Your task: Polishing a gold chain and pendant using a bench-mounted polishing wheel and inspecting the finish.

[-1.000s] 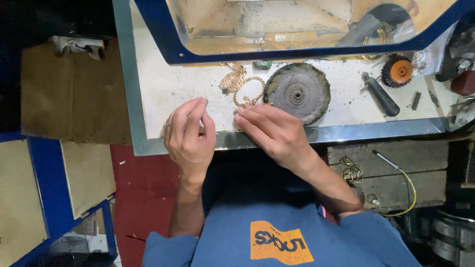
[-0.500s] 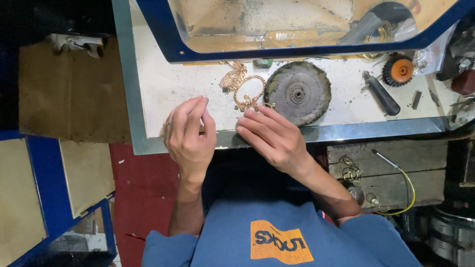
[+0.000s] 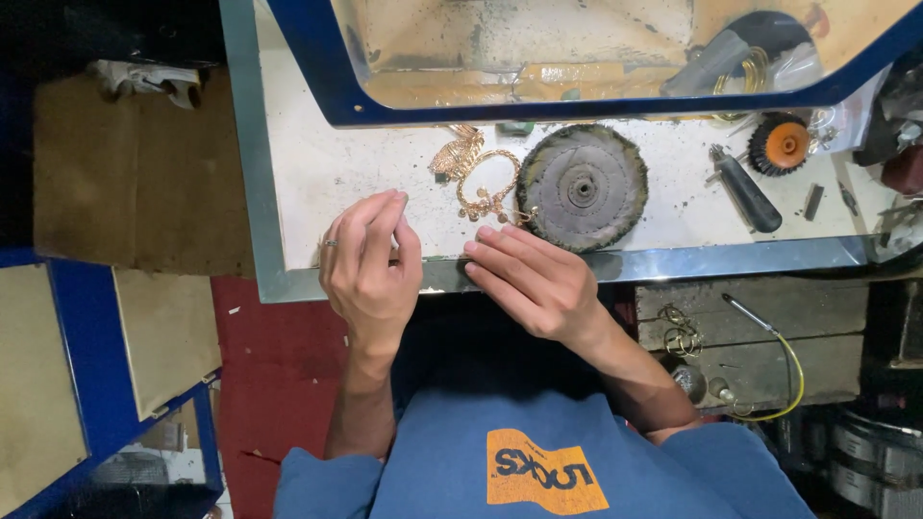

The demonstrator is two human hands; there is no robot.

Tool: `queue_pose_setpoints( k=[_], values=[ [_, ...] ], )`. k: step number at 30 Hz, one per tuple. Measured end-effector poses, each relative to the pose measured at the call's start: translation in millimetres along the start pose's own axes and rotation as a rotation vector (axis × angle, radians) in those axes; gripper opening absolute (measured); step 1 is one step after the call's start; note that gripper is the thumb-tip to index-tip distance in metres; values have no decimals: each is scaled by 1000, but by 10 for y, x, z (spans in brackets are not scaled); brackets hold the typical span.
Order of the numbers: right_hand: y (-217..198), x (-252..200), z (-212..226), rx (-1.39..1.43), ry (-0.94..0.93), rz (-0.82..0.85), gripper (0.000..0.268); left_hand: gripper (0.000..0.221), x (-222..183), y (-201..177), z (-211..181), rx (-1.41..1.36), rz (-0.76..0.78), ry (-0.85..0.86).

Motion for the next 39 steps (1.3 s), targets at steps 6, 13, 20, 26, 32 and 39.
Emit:
queue_pose_setpoints(
  k=[6, 13, 20, 26, 32, 39],
  values=[
    [-3, 23, 3, 26, -27, -51, 24, 22, -6, 13, 15, -16, -7, 3],
    [21, -185, -89, -76, -13, -111, 22, 23, -45, 46, 51, -27, -13, -10],
    [54, -186, -279, -407, 387, 101, 18, 22, -7, 41, 48, -44, -15, -13],
    [112, -146, -295, -395, 448, 202, 6, 23, 20, 32, 39, -58, 4, -25],
    [102, -299, -302, -318, 393, 86, 8, 22, 27, 39, 55, -51, -13, -15],
    [41, -308, -267, -15, 302, -94, 7, 19, 17, 25, 59, -118, -39, 31]
  ],
)
Point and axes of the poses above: each hand's wrist, its own x-axis towards the middle knuckle, its own y-axis out of the palm, z = x × y, the point moved 6 cm from there along x, towards the middle knuckle, and after that the axes turned 6 degrees about -x, right-handed, at the moved point
